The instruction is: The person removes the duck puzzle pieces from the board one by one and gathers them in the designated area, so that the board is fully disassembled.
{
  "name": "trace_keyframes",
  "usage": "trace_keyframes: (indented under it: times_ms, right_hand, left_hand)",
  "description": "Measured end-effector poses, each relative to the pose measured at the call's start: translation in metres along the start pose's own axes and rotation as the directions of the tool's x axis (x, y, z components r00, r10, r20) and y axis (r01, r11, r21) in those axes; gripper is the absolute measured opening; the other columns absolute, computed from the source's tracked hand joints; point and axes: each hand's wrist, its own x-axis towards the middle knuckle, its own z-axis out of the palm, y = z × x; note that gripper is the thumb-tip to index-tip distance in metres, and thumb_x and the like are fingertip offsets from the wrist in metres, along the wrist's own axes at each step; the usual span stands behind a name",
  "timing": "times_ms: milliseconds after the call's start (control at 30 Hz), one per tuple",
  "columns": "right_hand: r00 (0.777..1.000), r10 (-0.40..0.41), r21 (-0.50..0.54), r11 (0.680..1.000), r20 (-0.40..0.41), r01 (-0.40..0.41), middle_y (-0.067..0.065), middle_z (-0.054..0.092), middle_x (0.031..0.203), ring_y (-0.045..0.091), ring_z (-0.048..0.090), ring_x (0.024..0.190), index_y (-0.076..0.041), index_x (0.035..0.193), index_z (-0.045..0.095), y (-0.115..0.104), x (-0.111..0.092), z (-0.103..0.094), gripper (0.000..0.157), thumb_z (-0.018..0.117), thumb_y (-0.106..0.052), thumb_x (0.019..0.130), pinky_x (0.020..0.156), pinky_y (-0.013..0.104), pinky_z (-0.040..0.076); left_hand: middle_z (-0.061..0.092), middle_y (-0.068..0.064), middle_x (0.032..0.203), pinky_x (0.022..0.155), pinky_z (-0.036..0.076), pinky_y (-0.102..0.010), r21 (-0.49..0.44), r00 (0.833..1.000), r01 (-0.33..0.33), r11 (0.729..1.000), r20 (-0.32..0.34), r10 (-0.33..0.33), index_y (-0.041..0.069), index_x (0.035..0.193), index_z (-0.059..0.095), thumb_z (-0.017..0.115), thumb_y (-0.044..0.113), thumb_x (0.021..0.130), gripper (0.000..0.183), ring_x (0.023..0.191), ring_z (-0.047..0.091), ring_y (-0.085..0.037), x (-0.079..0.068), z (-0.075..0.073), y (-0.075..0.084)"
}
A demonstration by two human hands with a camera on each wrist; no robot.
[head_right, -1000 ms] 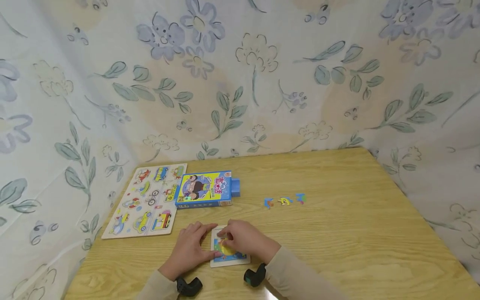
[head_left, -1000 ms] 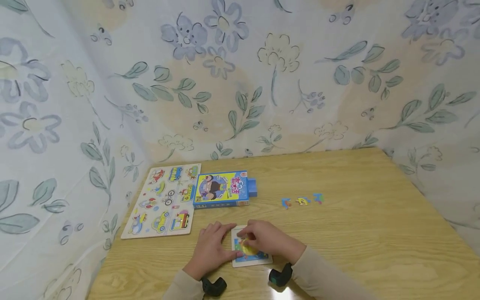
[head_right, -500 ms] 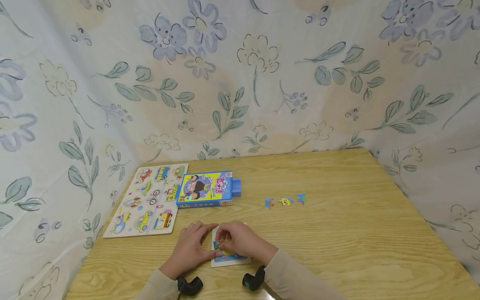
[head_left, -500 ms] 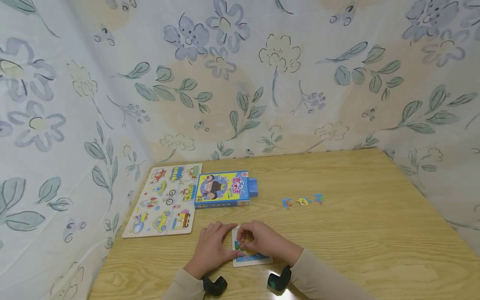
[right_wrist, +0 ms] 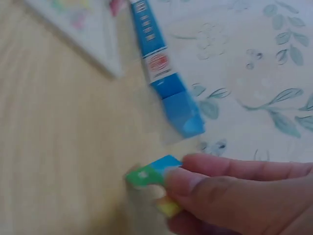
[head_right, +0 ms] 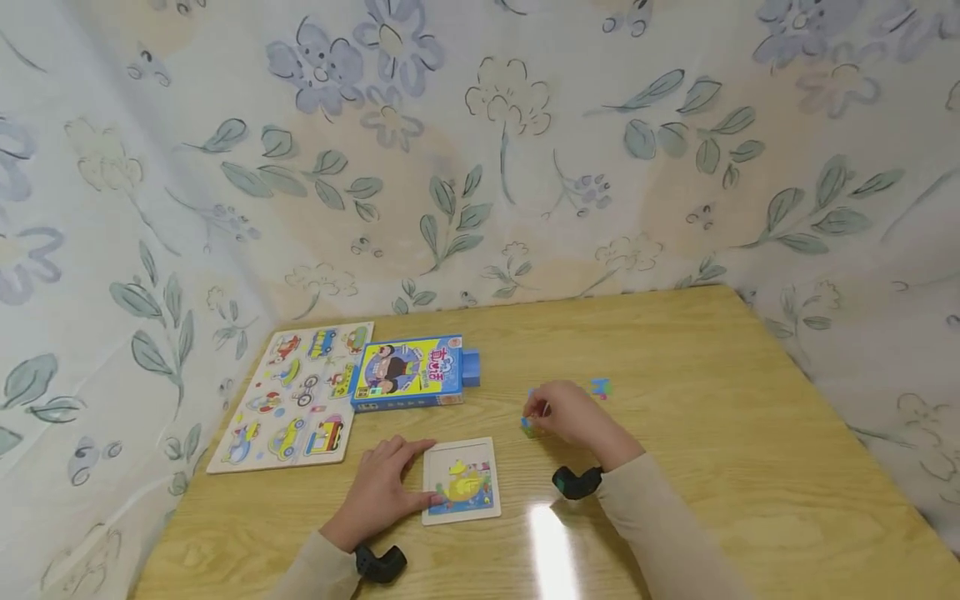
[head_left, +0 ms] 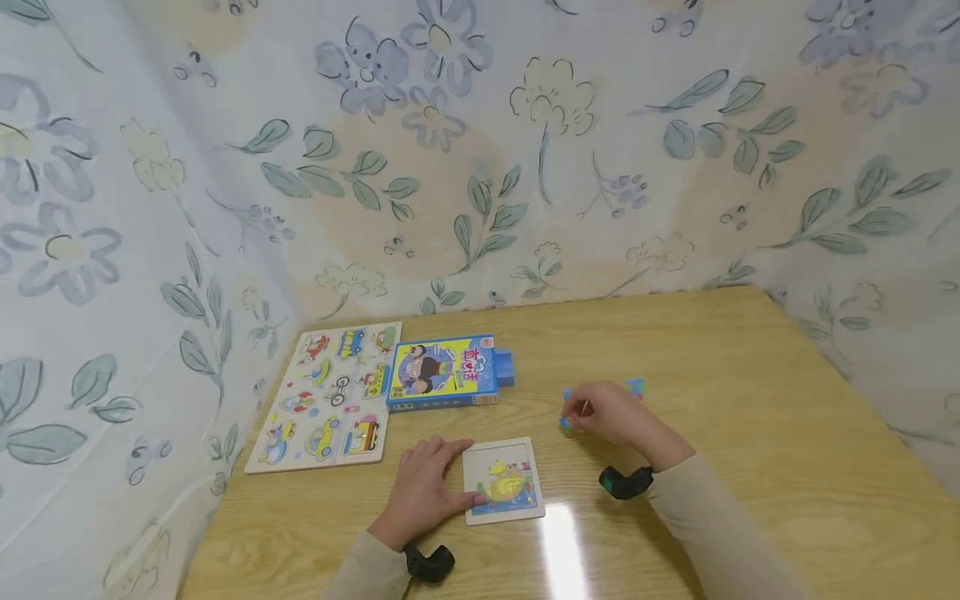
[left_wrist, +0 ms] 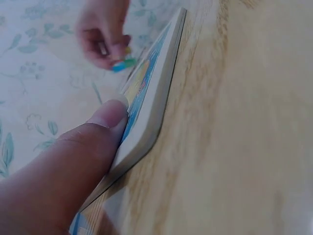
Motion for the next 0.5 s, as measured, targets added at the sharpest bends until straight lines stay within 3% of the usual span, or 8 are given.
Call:
trace_keyframes:
  times_ms: [100,267,500]
  right_hand:
    - [0.999,-0.010,-0.089,0.996,-0.040,0.007,-0.005,0.065,0.089,0.010,0.060,0.078,-0.008,0.094,0.079,0.011,-0.011,0.004,0.002,0.080,-0.008,0.092,0.070,0.028,0.053]
    - [0.985,-0.102,-0.227,0.971,-0.136,0.070,-0.006,0.063,0.091,0.011,0.052,0.079,-0.011,0.098,0.085,0.025,-0.025,0.010,0.015,0.089,-0.013,0.084,0.068,0.027,0.046]
    - [0.974,-0.081,-0.163,0.986,-0.210,0.046,-0.009,0.062,0.088,0.009,0.049,0.075,-0.014,0.101,0.085,0.036,-0.027,0.025,0.016,0.088,-0.017,0.085,0.063,0.027,0.043]
  left_hand:
    - [0.050,0.012,0.097,0.080,0.031,-0.038,-0.014,1.000,-0.002,1.000,-0.007,0.002,0.024,0.145,0.062,0.077,0.077,0.076,0.089,0.087,0.040,-0.011,-0.001,0.002,0.000]
    - [0.045,0.012,0.091,0.078,0.029,-0.037,-0.012,0.999,-0.016,1.000,-0.038,0.016,0.023,0.144,0.063,0.078,0.075,0.076,0.087,0.082,0.037,-0.012,0.000,0.002,-0.001]
    - [0.043,0.012,0.089,0.077,0.027,-0.037,-0.016,0.999,-0.024,1.000,-0.033,0.023,0.023,0.145,0.063,0.078,0.076,0.076,0.088,0.081,0.036,-0.012,0.001,0.001,-0.002]
